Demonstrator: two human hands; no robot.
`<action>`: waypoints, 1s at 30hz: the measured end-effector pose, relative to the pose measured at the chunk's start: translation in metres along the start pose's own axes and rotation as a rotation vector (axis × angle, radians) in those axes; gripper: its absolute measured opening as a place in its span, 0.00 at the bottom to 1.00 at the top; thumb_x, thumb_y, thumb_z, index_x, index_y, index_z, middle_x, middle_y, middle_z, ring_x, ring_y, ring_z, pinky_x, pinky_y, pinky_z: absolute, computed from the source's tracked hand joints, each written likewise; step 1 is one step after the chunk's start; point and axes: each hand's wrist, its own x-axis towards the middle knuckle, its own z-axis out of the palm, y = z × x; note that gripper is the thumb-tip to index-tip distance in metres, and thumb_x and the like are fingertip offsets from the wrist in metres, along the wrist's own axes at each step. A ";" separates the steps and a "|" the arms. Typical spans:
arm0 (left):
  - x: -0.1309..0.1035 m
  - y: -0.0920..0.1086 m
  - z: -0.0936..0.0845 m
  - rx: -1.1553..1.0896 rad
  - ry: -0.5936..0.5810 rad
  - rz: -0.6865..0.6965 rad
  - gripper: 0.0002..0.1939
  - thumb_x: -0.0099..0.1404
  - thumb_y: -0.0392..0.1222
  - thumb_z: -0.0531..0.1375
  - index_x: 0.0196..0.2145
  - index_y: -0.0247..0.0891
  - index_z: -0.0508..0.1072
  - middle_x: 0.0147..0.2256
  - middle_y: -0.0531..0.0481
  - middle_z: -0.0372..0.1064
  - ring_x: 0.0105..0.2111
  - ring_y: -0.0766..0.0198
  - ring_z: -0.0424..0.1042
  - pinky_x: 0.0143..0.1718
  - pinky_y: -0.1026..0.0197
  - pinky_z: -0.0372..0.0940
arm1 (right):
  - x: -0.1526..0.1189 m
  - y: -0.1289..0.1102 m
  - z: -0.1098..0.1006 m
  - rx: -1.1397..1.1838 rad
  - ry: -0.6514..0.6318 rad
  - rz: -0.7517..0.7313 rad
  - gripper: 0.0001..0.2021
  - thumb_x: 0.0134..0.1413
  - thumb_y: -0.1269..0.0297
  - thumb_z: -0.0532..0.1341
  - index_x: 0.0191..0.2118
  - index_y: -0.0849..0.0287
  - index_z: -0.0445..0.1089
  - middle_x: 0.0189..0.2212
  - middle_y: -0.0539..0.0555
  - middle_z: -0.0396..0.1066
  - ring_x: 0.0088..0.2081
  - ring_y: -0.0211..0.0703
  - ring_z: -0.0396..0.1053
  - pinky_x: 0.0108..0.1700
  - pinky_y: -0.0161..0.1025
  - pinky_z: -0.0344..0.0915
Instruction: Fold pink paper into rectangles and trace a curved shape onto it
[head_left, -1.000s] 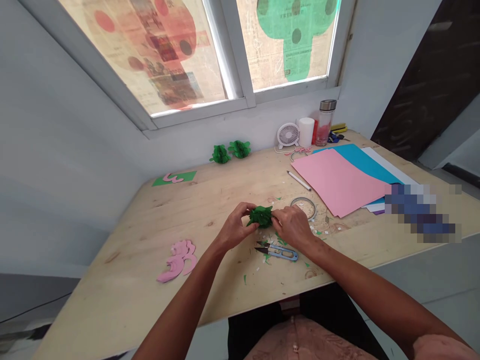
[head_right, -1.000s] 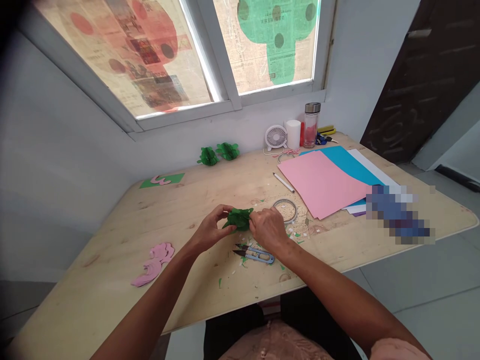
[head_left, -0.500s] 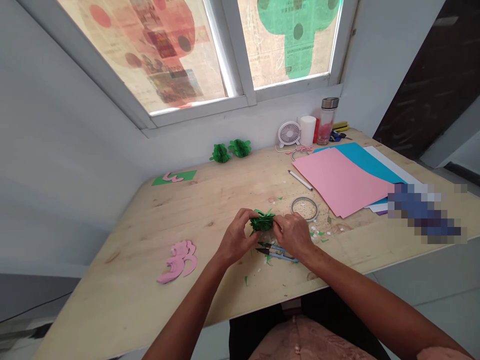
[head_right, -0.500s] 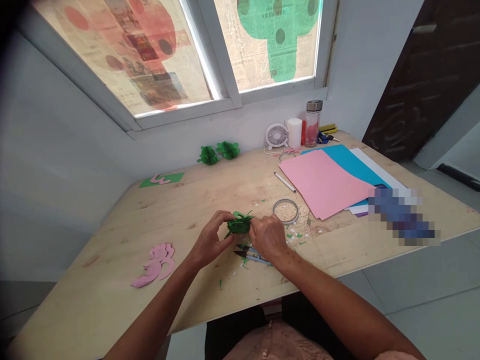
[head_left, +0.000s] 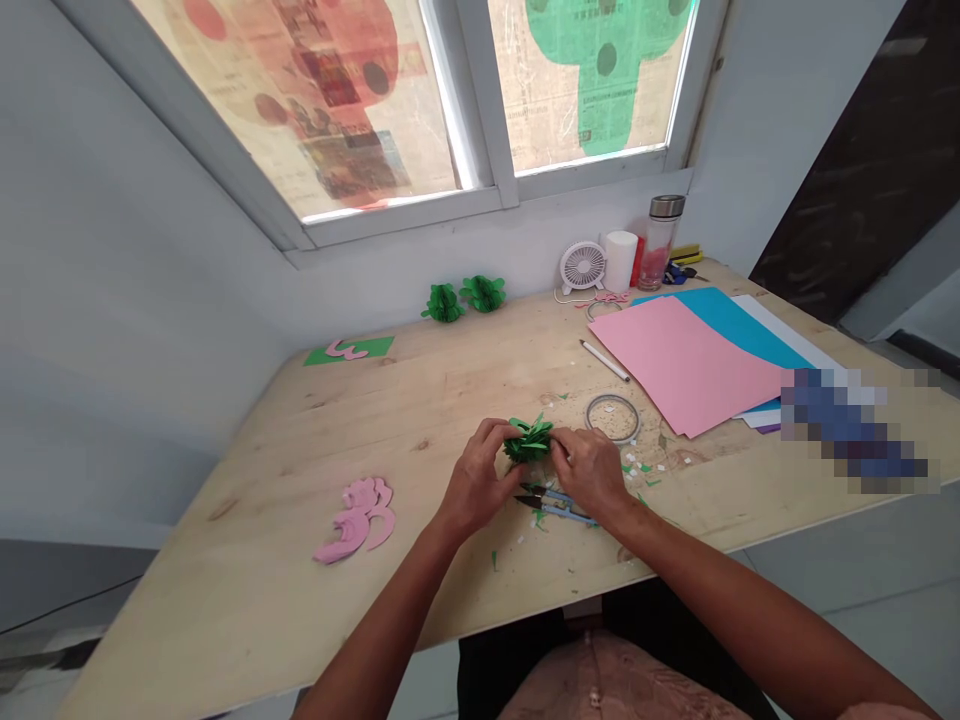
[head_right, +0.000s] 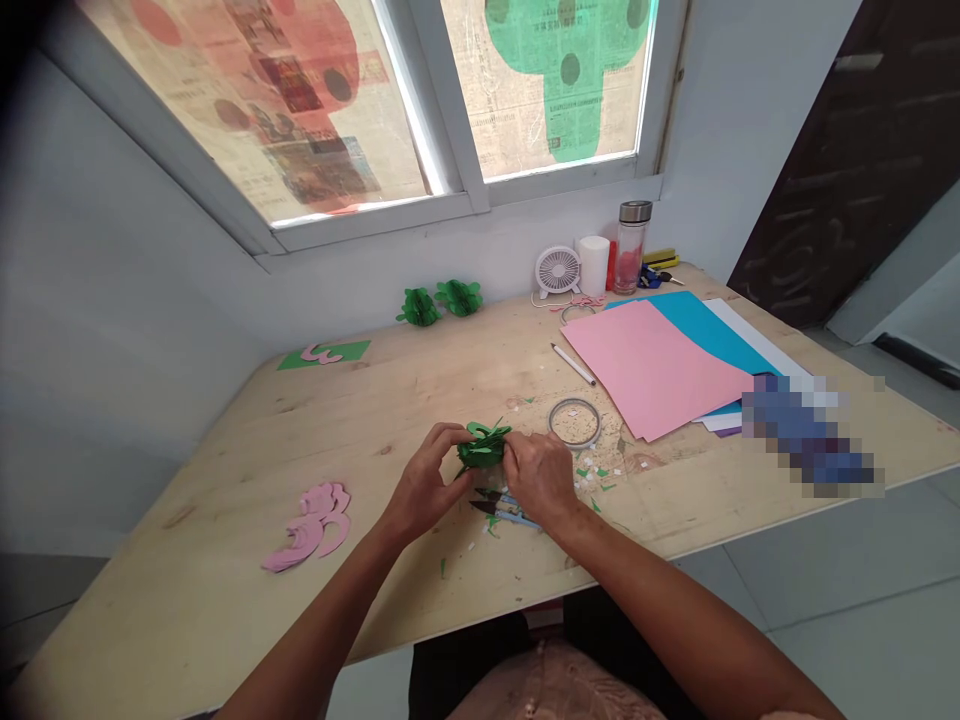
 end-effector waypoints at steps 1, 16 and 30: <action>0.002 -0.001 -0.001 -0.012 -0.001 -0.005 0.18 0.53 0.29 0.57 0.41 0.42 0.66 0.43 0.48 0.63 0.46 0.58 0.65 0.47 0.54 0.63 | 0.000 0.000 0.000 0.007 0.005 0.005 0.11 0.58 0.68 0.54 0.40 0.59 0.73 0.29 0.55 0.76 0.31 0.45 0.71 0.37 0.39 0.56; 0.025 -0.010 -0.005 -0.207 -0.033 -0.186 0.14 0.53 0.40 0.63 0.37 0.40 0.67 0.38 0.49 0.70 0.42 0.57 0.71 0.42 0.54 0.67 | -0.005 0.021 -0.018 0.113 0.059 0.031 0.11 0.58 0.66 0.55 0.41 0.59 0.72 0.34 0.54 0.77 0.36 0.44 0.72 0.41 0.39 0.61; 0.039 -0.013 -0.006 -0.312 -0.059 -0.290 0.16 0.48 0.43 0.65 0.35 0.39 0.67 0.35 0.50 0.72 0.38 0.57 0.73 0.36 0.57 0.67 | 0.017 0.019 -0.018 0.074 0.062 -0.042 0.07 0.57 0.67 0.55 0.36 0.58 0.70 0.34 0.56 0.75 0.39 0.48 0.69 0.41 0.41 0.56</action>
